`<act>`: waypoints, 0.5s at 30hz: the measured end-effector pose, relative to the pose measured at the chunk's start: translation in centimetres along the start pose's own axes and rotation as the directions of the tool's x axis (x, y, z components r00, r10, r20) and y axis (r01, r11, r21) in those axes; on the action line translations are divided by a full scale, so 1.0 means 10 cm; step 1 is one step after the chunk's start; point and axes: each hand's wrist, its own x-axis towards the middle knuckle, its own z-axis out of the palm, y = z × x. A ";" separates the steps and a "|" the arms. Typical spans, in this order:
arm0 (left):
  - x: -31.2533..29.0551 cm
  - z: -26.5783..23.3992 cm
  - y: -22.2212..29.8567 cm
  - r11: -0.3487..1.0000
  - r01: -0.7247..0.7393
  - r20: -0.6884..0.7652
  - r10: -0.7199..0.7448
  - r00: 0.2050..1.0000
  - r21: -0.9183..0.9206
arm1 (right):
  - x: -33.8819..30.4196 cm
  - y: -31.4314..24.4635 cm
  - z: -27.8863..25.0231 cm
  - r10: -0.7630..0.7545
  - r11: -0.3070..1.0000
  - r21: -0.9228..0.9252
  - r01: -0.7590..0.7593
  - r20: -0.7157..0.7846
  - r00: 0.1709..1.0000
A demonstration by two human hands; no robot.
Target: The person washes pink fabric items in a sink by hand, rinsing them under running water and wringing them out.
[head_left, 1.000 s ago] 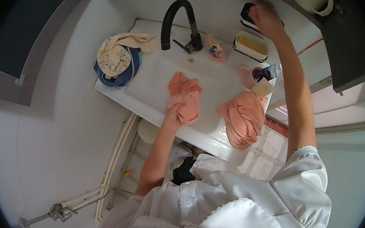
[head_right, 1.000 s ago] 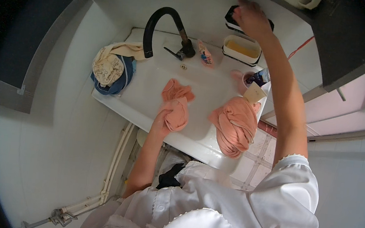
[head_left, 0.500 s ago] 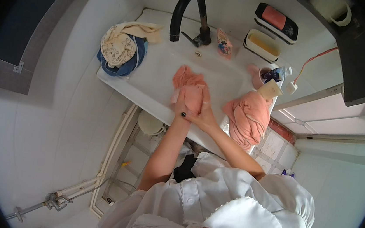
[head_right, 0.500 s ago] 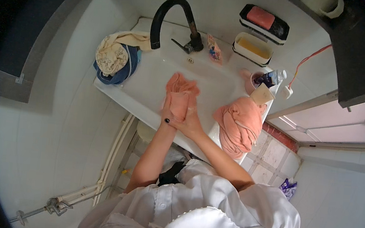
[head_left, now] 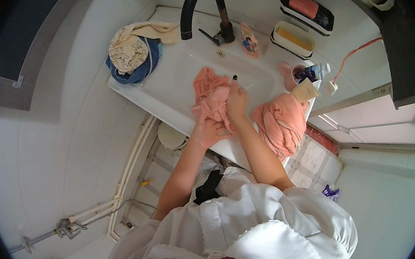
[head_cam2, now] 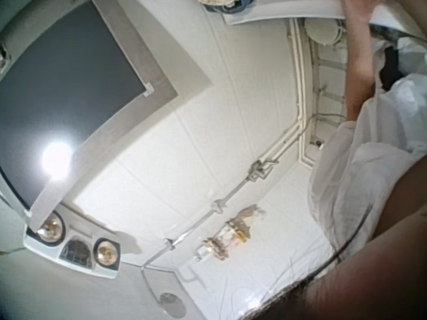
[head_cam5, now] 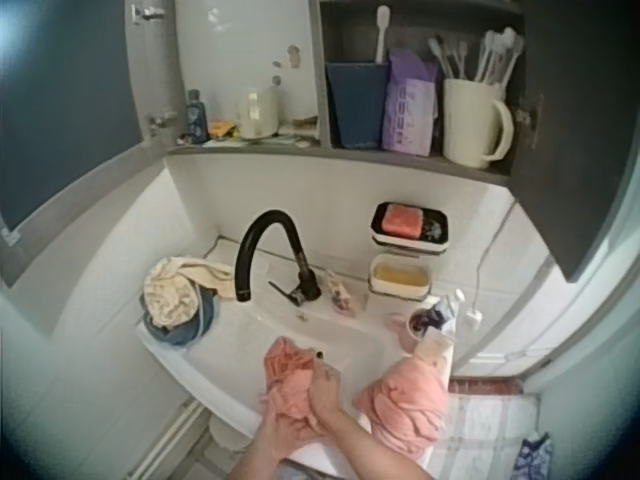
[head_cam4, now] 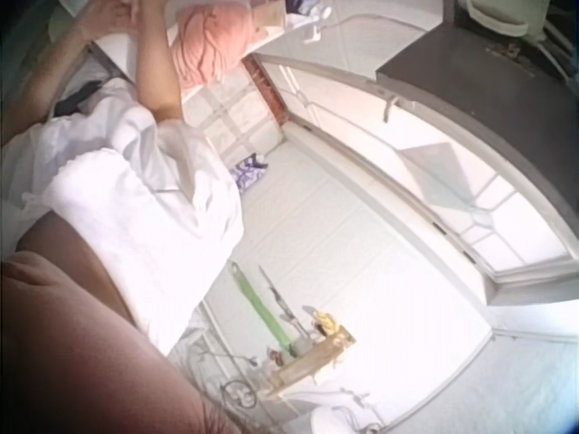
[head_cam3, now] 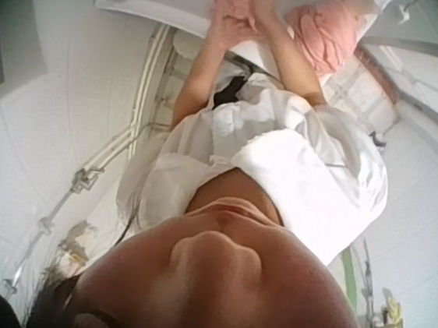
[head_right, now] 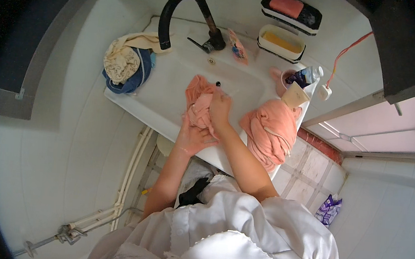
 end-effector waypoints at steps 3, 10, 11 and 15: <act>0.20 -0.01 0.03 0.988 -0.079 0.227 0.107 0.968 -0.129 | -0.06 0.24 0.15 -0.147 0.986 -0.070 0.149 0.035 0.989; 0.49 -0.23 -0.06 0.823 -0.554 -0.088 0.565 0.820 0.123 | -0.69 0.26 0.23 -0.533 0.843 -0.144 0.518 -0.100 0.840; 0.53 -0.21 -0.10 0.794 -0.582 -0.097 0.603 0.792 0.176 | -0.61 0.27 0.25 -0.503 0.864 -0.116 0.490 -0.184 0.844; 0.53 -0.12 -0.21 0.686 -0.613 -0.148 0.704 0.694 0.391 | -0.53 0.41 0.10 -0.170 0.970 0.175 0.167 0.005 0.985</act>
